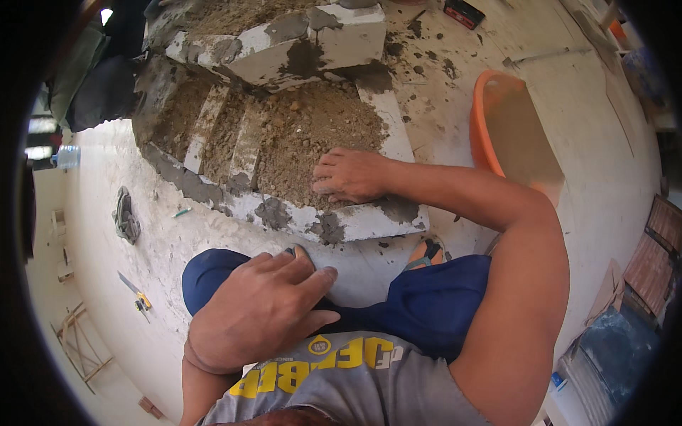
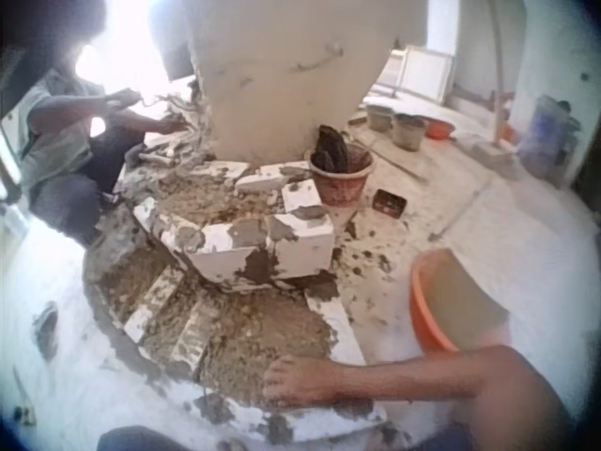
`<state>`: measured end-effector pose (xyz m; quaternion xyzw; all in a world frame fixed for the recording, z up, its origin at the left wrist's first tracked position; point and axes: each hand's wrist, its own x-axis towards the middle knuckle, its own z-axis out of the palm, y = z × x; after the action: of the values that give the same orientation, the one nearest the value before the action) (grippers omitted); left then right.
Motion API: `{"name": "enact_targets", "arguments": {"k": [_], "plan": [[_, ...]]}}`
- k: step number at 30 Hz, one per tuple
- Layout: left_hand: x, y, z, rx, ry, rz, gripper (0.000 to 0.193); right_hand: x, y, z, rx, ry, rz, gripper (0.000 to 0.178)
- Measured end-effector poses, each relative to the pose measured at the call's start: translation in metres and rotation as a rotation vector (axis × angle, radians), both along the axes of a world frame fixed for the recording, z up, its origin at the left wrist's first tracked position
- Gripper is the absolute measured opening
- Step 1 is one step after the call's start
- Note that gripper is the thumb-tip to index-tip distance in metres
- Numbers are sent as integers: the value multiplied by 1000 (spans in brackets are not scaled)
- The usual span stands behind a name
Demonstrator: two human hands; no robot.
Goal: The person pours dirt into a brick structure, smooths it by hand, and applies wet cement to the exterior with a yellow sponge.
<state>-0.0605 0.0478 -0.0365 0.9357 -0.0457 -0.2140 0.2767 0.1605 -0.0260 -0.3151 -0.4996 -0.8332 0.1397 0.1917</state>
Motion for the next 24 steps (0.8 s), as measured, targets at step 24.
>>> {"name": "enact_targets", "arguments": {"k": [24], "plan": [[-12,126,12,-170,-241,426,40,34,57,19,209,48,-674,46]]}}
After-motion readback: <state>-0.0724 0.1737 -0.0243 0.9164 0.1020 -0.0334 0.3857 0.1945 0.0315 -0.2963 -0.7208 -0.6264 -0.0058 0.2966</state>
